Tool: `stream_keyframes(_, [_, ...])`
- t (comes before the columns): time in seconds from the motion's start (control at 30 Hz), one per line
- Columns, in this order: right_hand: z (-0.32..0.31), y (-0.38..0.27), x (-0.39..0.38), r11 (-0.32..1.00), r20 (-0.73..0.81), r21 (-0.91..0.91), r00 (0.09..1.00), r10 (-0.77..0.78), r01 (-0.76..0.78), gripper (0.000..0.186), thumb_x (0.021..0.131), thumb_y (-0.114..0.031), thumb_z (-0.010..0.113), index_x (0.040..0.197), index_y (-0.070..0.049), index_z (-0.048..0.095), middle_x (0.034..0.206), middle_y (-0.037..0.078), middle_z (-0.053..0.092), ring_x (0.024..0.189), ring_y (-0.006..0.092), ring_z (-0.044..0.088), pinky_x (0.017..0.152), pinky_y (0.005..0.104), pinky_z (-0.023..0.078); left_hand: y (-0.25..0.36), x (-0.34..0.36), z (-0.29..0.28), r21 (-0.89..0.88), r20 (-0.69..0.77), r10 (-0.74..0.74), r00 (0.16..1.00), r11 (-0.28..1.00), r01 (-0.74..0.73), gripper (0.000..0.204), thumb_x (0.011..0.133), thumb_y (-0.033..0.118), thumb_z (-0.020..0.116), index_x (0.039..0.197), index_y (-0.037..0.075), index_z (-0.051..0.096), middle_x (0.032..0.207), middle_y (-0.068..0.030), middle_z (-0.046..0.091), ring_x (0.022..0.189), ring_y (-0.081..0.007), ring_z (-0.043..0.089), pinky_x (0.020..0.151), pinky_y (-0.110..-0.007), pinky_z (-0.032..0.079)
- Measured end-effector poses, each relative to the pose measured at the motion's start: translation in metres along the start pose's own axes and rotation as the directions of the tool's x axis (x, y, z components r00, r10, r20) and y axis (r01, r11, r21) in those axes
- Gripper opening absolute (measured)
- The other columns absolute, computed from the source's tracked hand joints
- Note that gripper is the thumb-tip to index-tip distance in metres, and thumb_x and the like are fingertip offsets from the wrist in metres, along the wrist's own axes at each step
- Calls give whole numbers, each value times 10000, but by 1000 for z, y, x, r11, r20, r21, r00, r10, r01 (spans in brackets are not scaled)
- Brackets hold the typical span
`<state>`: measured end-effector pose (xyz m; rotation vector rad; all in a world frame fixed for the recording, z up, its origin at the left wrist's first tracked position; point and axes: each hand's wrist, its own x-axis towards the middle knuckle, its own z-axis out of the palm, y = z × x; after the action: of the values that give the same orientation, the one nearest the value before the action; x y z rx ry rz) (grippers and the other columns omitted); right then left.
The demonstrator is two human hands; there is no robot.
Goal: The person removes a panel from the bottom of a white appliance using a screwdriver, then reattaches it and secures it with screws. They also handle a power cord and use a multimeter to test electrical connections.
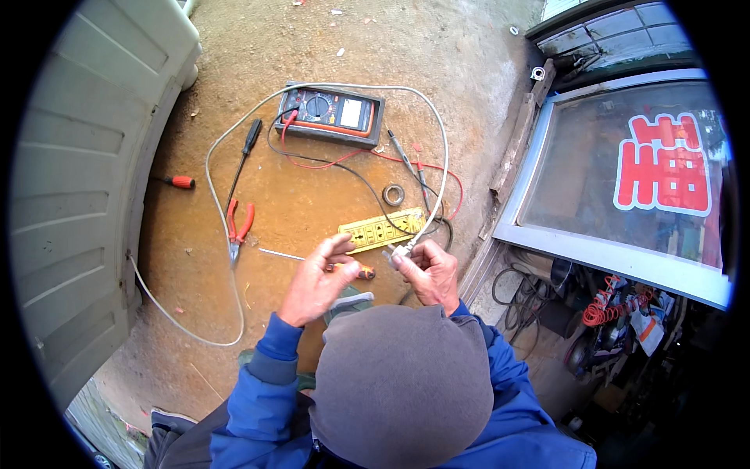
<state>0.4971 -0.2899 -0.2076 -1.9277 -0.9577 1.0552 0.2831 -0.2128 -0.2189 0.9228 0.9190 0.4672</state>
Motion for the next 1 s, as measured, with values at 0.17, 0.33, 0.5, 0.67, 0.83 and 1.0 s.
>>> stream_keyframes(0.17, [30, -20, -8, 978, 48, 188, 995, 86, -93, 222, 856, -173, 795, 830, -6, 651, 662, 40, 645, 601, 105, 607, 527, 300, 484, -8, -1, 26, 119, 131, 108, 986, 985, -124, 592, 887, 111, 740, 1425, 55, 501, 1291, -164, 601, 1065, -227, 656, 901, -356, 573])
stream_keyframes(0.33, [15, -23, -5, 620, 182, -450, 746, -641, 643, 313, 790, -94, 752, 1080, -27, 655, 1008, 155, 676, 886, 318, 690, 789, 433, 558, -8, -1, 10, 189, 169, 152, 974, 965, -184, 544, 873, 31, 723, 1382, 10, 532, 1217, -154, 638, 987, -204, 685, 852, -326, 575])
stream_keyframes(0.5, [9, -31, 6, 414, 418, -338, 529, -739, 845, 572, 684, -101, 775, 1224, -17, 605, 1201, 204, 610, 1035, 368, 653, 925, 478, 533, 24, -6, 9, 241, 212, 52, 976, 965, -104, 485, 881, 66, 705, 1336, -8, 553, 1058, -148, 700, 908, -195, 703, 808, -327, 570])
stream_keyframes(0.67, [-5, -51, 10, 306, 434, -344, 440, -787, 888, 437, 710, -144, 760, 1107, 14, 667, 1054, 190, 655, 882, 350, 693, 756, 411, 594, 21, -7, 19, 158, 246, 158, 956, 967, -201, 500, 886, 123, 737, 1328, -15, 550, 1027, -151, 712, 886, -200, 700, 806, -332, 570])
stream_keyframes(0.83, [-42, -58, 17, 451, 207, -514, 616, -760, 729, 505, 676, -40, 858, 1151, -20, 689, 999, 166, 657, 881, 319, 684, 759, 408, 591, 27, -5, -6, -55, 17, 116, 993, 992, -115, 465, 914, 128, 733, 1326, -12, 567, 1077, -117, 692, 927, -157, 676, 848, -298, 562])
stream_keyframes(1.0, [-75, -88, 38, 130, 328, -743, 526, -785, 657, 519, 670, -29, 855, 1162, -45, 690, 970, 130, 656, 839, 293, 656, 694, 388, 552, -5, -4, -109, 523, -662, 316, 680, 845, 116, 239, 867, 122, 725, 1052, -19, 673, 896, -147, 724, 758, -199, 700, 713, -345, 564])
